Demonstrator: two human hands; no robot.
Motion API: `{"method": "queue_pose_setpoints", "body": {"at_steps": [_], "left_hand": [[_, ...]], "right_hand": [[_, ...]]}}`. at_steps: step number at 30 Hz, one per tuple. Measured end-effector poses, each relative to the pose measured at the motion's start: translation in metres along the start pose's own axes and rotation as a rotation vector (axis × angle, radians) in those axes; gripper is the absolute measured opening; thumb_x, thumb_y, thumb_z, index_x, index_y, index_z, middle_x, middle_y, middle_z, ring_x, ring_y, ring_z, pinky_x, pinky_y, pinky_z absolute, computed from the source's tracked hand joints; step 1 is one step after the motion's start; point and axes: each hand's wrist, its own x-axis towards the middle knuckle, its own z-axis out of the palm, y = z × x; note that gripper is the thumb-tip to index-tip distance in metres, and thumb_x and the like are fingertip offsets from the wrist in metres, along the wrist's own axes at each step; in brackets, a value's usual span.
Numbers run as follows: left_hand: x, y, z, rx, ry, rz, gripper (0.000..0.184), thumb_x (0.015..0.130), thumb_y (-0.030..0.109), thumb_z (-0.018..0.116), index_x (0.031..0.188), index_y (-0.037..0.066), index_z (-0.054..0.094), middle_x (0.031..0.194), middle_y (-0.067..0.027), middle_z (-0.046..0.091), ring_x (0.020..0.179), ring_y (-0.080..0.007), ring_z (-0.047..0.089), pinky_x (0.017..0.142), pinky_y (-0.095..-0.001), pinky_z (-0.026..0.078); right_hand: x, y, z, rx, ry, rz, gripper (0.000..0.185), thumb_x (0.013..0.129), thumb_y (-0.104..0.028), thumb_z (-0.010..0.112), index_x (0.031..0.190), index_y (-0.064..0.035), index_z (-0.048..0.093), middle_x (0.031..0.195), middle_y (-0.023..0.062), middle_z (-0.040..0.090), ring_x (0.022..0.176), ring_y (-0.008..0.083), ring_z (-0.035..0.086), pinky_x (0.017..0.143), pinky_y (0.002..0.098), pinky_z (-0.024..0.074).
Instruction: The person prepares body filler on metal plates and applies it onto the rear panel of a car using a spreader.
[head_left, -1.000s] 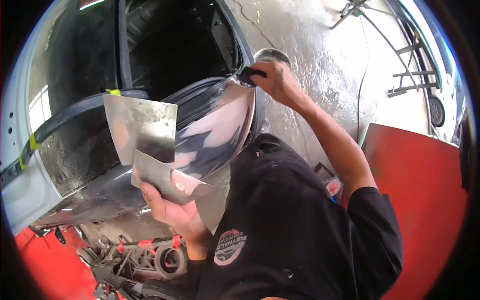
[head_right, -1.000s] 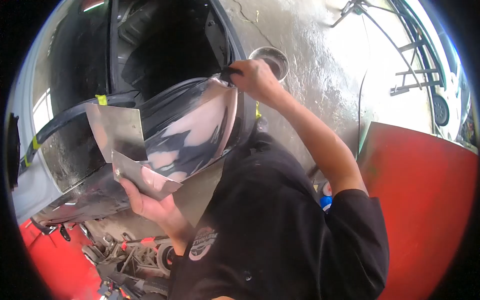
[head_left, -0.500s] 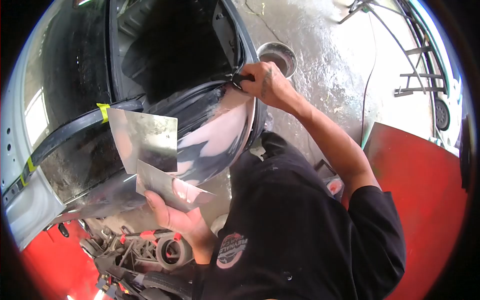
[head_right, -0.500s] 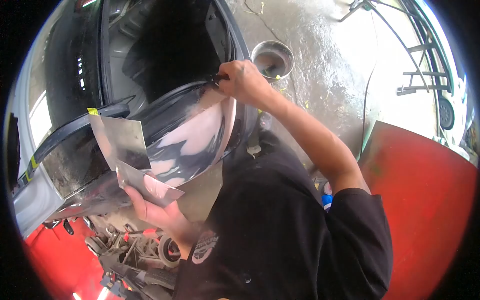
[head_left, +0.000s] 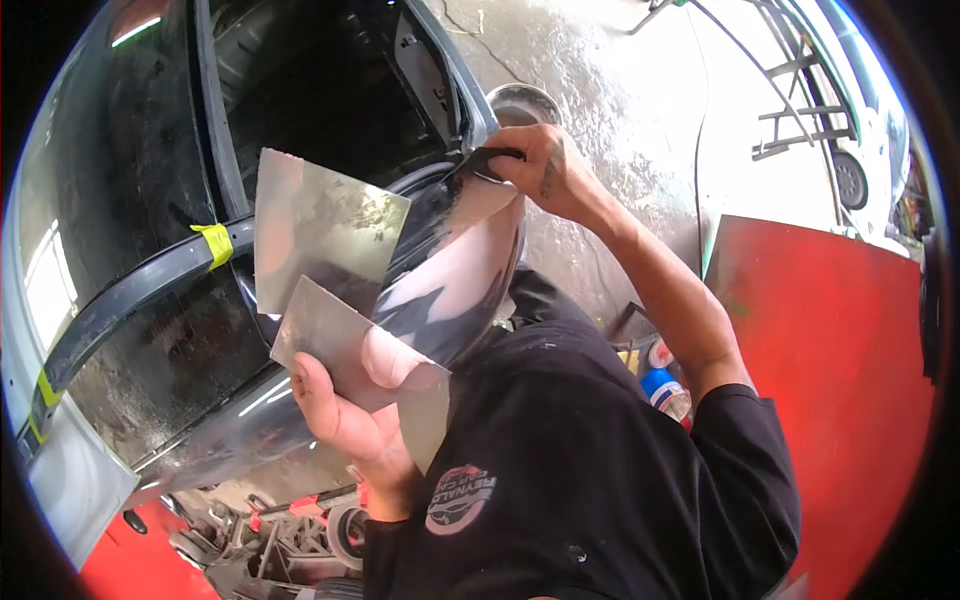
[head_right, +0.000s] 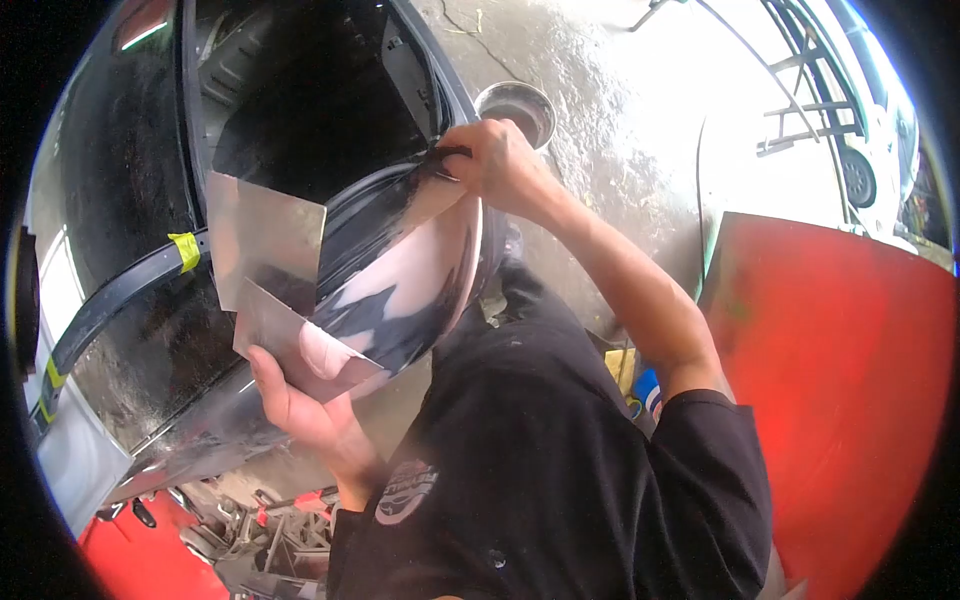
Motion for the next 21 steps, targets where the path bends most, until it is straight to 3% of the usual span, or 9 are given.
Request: {"method": "queue_pose_setpoints", "body": {"at_steps": [5, 9, 12, 18, 21], "left_hand": [[0.011, -0.001, -0.007, 0.087, -0.072, -0.002, 0.048, 0.106, 0.036, 0.058, 0.140, 0.003, 0.055, 0.127, -0.0083, 0.064, 0.115, -0.0226, 0.064, 0.100, -0.0398, 0.050], [0.014, 0.000, 0.013, 0.138, -0.040, -0.040, 0.045, 0.105, 0.033, 0.059, 0.136, 0.000, 0.057, 0.126, -0.0106, 0.065, 0.116, -0.0238, 0.064, 0.101, -0.0407, 0.050], [0.021, 0.000, 0.021, 0.131, -0.101, -0.049, 0.043, 0.104, 0.032, 0.060, 0.133, -0.001, 0.059, 0.125, -0.0118, 0.065, 0.115, -0.0244, 0.065, 0.100, -0.0409, 0.051], [0.023, 0.001, 0.037, 0.139, -0.078, -0.020, 0.046, 0.104, 0.033, 0.061, 0.133, -0.003, 0.058, 0.125, -0.0126, 0.065, 0.114, -0.0244, 0.065, 0.100, -0.0404, 0.051], [0.024, -0.001, 0.039, 0.147, -0.077, -0.013, 0.047, 0.104, 0.033, 0.062, 0.134, -0.003, 0.057, 0.125, -0.0123, 0.065, 0.114, -0.0241, 0.065, 0.100, -0.0402, 0.051]], "right_hand": [[-0.001, 0.004, 0.002, -0.113, -0.025, -0.202, 0.024, 0.089, -0.009, 0.067, 0.110, 0.0012, 0.074, 0.090, 0.0181, 0.073, 0.084, 0.0212, 0.072, 0.079, 0.0338, 0.0553], [-0.009, -0.017, -0.027, 0.107, 0.037, -0.076, 0.021, 0.092, -0.005, 0.069, 0.112, 0.0015, 0.074, 0.097, 0.0121, 0.077, 0.089, 0.0164, 0.072, 0.080, 0.0310, 0.0553], [-0.029, -0.036, -0.057, -0.033, 0.183, -0.275, 0.022, 0.089, -0.002, 0.069, 0.111, -0.0025, 0.074, 0.094, 0.0141, 0.075, 0.078, 0.0230, 0.071, 0.073, 0.0352, 0.0574], [-0.063, -0.044, -0.070, -0.053, 0.297, -0.497, 0.024, 0.083, 0.009, 0.063, 0.103, -0.0016, 0.070, 0.098, 0.0130, 0.076, 0.088, 0.0265, 0.075, 0.076, 0.0361, 0.0592], [-0.065, -0.043, -0.067, -0.030, 0.273, -0.489, 0.031, 0.083, 0.009, 0.066, 0.111, -0.0010, 0.071, 0.102, 0.0151, 0.075, 0.093, 0.0307, 0.074, 0.079, 0.0376, 0.0590]]}}
